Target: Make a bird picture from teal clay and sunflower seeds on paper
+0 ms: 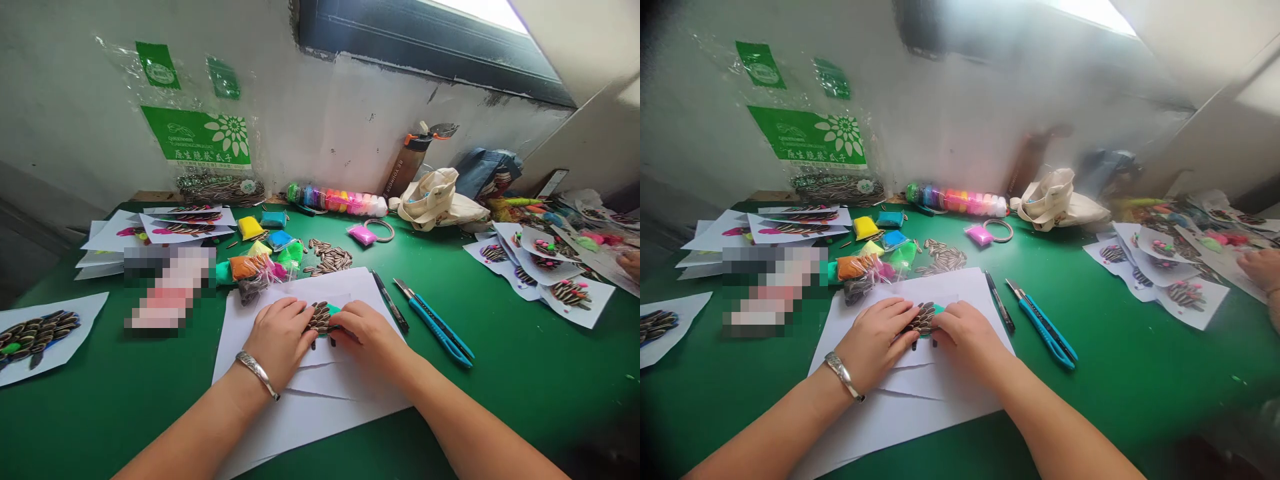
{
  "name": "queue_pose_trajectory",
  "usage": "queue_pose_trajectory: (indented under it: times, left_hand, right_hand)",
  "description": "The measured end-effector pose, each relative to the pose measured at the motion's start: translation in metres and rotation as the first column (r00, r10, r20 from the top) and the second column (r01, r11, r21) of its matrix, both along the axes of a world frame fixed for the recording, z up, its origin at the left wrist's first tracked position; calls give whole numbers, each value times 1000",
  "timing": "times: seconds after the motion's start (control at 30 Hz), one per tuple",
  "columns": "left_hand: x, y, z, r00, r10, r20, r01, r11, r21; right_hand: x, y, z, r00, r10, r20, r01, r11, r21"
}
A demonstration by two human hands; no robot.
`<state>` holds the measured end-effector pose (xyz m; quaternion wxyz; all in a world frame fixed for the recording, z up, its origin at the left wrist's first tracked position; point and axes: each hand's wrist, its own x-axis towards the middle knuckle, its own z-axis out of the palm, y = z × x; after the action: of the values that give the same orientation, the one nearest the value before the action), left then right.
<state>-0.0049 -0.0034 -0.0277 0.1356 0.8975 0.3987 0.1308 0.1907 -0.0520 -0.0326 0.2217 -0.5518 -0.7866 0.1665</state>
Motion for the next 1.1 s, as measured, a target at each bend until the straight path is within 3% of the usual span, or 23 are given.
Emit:
queue_pose_trajectory:
  times: [0.1,0.3,0.5,0.73,0.9,1.0,1.1]
  left_hand:
    - [0,0,1,1000,-3,3,3,1000,-2]
    - [1,-1,2,1000,-3,-13,2,1000,-18]
    - [1,-1,1,1000,1,-6,-1,1000,-7]
    - [0,-2,0,1000,8,9,-8,1000,-1]
    - [1,-1,1,1000,0,-7,0,1000,-5]
    - [1,-2,2,1000,-6,-7,6,1000,2]
    - [1,-2,1,1000,-7,4,6,1000,16]
  right_hand:
    - [4,-3,4,998,-61,1,61,998,10]
    - [5,-2,0,996,-41,77,39,999,21]
    - [5,-1,-2,998,-38,48,37,999,25]
    - [0,-3,4,973,-186,137,185,982,19]
    - [-8,-6,4,953,-242,183,230,969,86]
    - [-9,-10,8,976,-185,116,167,975,147]
    - [-8,-15,15,993,6,115,-25,986,166]
